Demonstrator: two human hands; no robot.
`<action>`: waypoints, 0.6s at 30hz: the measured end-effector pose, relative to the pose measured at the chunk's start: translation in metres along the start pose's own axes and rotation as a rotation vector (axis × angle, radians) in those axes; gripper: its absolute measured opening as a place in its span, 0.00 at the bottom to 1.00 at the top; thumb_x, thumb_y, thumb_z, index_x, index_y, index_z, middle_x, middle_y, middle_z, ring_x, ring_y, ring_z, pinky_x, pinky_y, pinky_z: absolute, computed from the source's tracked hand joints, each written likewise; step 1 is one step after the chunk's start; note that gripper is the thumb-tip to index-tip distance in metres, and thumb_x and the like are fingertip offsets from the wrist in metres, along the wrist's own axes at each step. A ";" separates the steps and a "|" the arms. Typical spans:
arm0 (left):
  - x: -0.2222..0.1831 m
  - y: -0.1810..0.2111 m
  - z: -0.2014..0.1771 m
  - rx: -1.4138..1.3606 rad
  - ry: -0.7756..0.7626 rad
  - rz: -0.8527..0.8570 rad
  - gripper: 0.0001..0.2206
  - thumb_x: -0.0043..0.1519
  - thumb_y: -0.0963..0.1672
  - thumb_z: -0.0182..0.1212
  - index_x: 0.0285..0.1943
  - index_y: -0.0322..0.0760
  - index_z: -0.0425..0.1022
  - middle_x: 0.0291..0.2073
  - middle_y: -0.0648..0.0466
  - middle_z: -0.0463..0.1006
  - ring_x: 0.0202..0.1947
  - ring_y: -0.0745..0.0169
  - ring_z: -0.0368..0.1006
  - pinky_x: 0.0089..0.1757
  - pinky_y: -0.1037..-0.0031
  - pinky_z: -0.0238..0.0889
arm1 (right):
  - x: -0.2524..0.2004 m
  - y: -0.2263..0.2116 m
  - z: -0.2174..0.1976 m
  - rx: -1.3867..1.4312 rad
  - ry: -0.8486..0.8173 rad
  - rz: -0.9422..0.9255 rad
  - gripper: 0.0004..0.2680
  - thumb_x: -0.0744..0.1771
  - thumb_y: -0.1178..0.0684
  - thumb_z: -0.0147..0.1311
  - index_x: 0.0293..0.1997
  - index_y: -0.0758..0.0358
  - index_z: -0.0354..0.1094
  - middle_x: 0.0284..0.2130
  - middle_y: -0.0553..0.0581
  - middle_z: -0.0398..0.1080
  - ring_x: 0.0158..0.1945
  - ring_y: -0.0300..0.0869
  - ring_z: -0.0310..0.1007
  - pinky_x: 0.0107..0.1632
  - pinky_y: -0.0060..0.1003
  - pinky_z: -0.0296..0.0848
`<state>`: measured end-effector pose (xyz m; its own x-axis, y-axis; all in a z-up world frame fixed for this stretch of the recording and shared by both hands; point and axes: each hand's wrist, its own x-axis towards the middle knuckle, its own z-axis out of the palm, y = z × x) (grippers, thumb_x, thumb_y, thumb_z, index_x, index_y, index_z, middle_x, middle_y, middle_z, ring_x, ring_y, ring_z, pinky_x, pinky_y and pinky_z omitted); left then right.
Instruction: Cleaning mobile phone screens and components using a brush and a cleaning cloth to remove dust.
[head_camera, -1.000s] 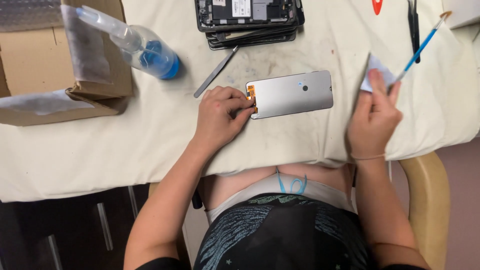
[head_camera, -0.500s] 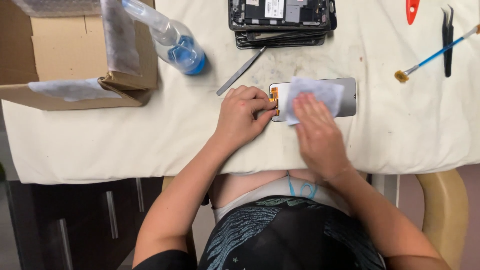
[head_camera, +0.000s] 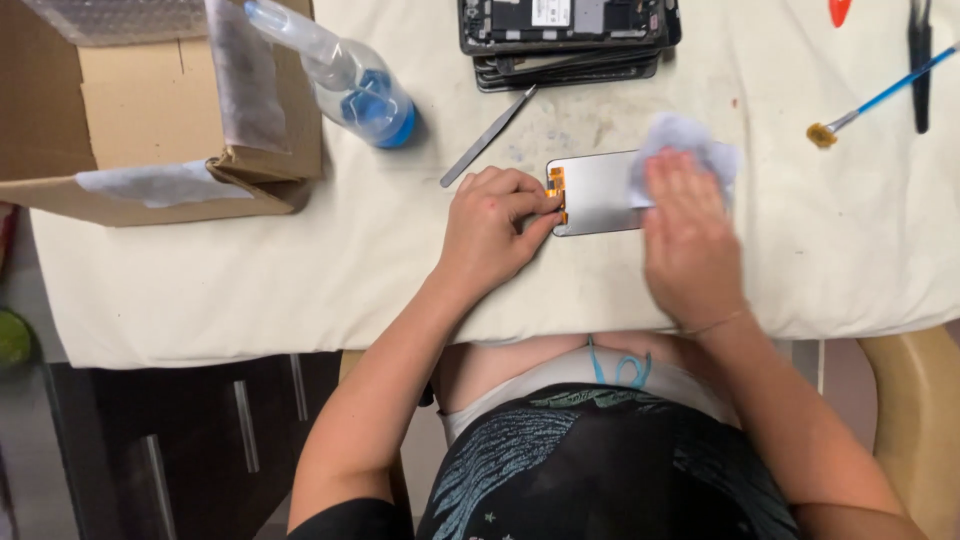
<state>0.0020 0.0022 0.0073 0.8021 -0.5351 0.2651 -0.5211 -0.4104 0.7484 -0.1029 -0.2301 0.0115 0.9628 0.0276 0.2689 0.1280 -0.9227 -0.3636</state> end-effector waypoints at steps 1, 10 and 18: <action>-0.004 0.002 0.000 0.005 0.000 -0.010 0.06 0.54 0.44 0.74 0.39 0.48 0.86 0.33 0.59 0.80 0.38 0.57 0.74 0.43 0.70 0.62 | -0.010 0.000 0.002 0.009 -0.006 -0.004 0.17 0.72 0.59 0.43 0.71 0.74 0.63 0.67 0.75 0.64 0.72 0.63 0.59 0.74 0.53 0.51; -0.008 -0.021 0.014 0.002 -0.001 -0.029 0.04 0.51 0.45 0.74 0.30 0.48 0.83 0.30 0.62 0.77 0.37 0.60 0.73 0.42 0.70 0.62 | 0.034 -0.053 0.044 0.193 -0.099 -0.074 0.17 0.72 0.54 0.44 0.70 0.65 0.65 0.69 0.64 0.63 0.74 0.54 0.57 0.75 0.52 0.47; 0.001 0.008 -0.006 -0.065 -0.006 -0.072 0.02 0.53 0.41 0.74 0.31 0.41 0.84 0.31 0.56 0.81 0.35 0.57 0.75 0.43 0.70 0.63 | 0.000 0.021 -0.002 -0.011 -0.007 0.035 0.19 0.72 0.59 0.43 0.73 0.76 0.61 0.69 0.76 0.61 0.73 0.64 0.57 0.73 0.54 0.51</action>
<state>0.0010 0.0030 0.0172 0.8346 -0.5109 0.2058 -0.4424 -0.3992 0.8031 -0.1003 -0.2503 0.0059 0.9683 -0.0017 0.2499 0.0921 -0.9272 -0.3630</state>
